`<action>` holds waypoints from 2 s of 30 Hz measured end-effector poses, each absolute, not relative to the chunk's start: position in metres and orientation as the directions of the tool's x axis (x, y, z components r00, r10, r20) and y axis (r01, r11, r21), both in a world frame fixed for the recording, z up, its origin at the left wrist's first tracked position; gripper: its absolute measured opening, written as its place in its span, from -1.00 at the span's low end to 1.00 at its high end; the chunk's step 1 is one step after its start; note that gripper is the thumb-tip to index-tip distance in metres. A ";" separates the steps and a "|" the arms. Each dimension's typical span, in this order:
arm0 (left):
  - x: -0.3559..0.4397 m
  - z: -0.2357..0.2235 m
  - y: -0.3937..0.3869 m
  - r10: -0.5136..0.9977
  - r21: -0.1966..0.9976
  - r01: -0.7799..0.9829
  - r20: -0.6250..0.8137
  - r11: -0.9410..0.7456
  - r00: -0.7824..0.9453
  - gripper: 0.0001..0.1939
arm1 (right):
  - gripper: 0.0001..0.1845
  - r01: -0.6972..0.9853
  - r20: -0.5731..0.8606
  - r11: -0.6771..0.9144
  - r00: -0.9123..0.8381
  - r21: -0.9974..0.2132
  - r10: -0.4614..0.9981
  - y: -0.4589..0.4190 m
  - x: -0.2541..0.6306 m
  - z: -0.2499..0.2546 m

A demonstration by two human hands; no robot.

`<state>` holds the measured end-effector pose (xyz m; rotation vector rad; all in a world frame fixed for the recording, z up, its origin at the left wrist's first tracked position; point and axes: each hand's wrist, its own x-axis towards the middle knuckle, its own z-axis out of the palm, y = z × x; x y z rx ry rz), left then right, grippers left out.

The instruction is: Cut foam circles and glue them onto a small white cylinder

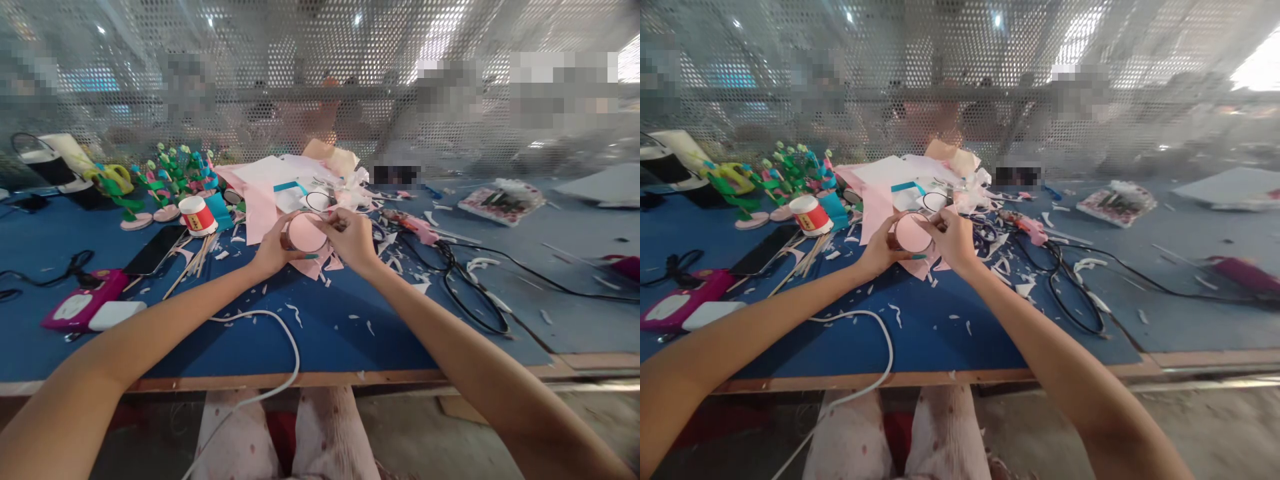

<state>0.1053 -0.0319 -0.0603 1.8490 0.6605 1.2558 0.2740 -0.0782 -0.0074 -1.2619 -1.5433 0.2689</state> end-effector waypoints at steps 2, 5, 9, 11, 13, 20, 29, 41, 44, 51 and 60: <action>0.106 -0.061 -0.033 0.776 0.843 -0.017 0.502 -0.537 0.383 -0.07 | -0.59 0.587 0.581 0.413 0.124 -0.697 0.804 -0.079 0.273 -0.007; 0.106 -0.061 -0.034 0.787 0.854 -0.014 0.484 -0.519 0.382 -0.07 | -0.58 0.619 0.602 0.419 0.110 -0.664 0.791 -0.080 0.272 -0.007; 0.106 -0.060 -0.035 0.788 0.853 -0.008 0.486 -0.522 0.378 -0.07 | -0.58 0.653 0.625 0.424 0.098 -0.628 0.775 -0.079 0.273 -0.009; 0.106 -0.058 -0.036 0.791 0.856 -0.011 0.482 -0.517 0.376 -0.06 | -0.59 0.675 0.627 0.417 0.087 -0.608 0.774 -0.078 0.274 -0.010; 0.105 -0.056 -0.038 0.798 0.865 -0.010 0.468 -0.502 0.381 -0.06 | -0.60 0.707 0.630 0.408 0.070 -0.578 0.773 -0.077 0.275 -0.011; 0.104 -0.049 -0.042 0.808 0.879 0.003 0.437 -0.477 0.396 -0.07 | -0.58 0.799 0.628 0.350 0.043 -0.488 0.777 -0.075 0.279 -0.014; 0.105 -0.054 -0.038 0.790 0.852 0.019 0.477 -0.523 0.385 -0.02 | -0.54 0.829 0.618 0.181 0.230 -0.529 0.752 -0.077 0.278 -0.014; 0.105 -0.049 -0.042 0.761 0.834 -0.063 0.528 -0.548 0.377 -0.06 | -0.59 0.519 0.447 0.328 0.120 -0.789 0.886 -0.068 0.276 -0.022; 0.105 -0.048 -0.044 0.767 0.851 -0.074 0.503 -0.520 0.399 -0.04 | -0.59 0.529 0.481 0.354 0.120 -0.771 0.868 -0.070 0.277 -0.021; 0.107 -0.046 -0.047 0.830 0.924 -0.178 0.382 -0.338 0.406 -0.18 | -0.70 0.607 0.579 0.393 0.139 -0.691 0.803 -0.076 0.274 -0.018; 0.107 -0.048 -0.043 0.858 0.931 -0.185 0.362 -0.315 0.363 -0.41 | -0.70 0.678 0.662 0.448 0.076 -0.582 0.746 -0.084 0.271 -0.013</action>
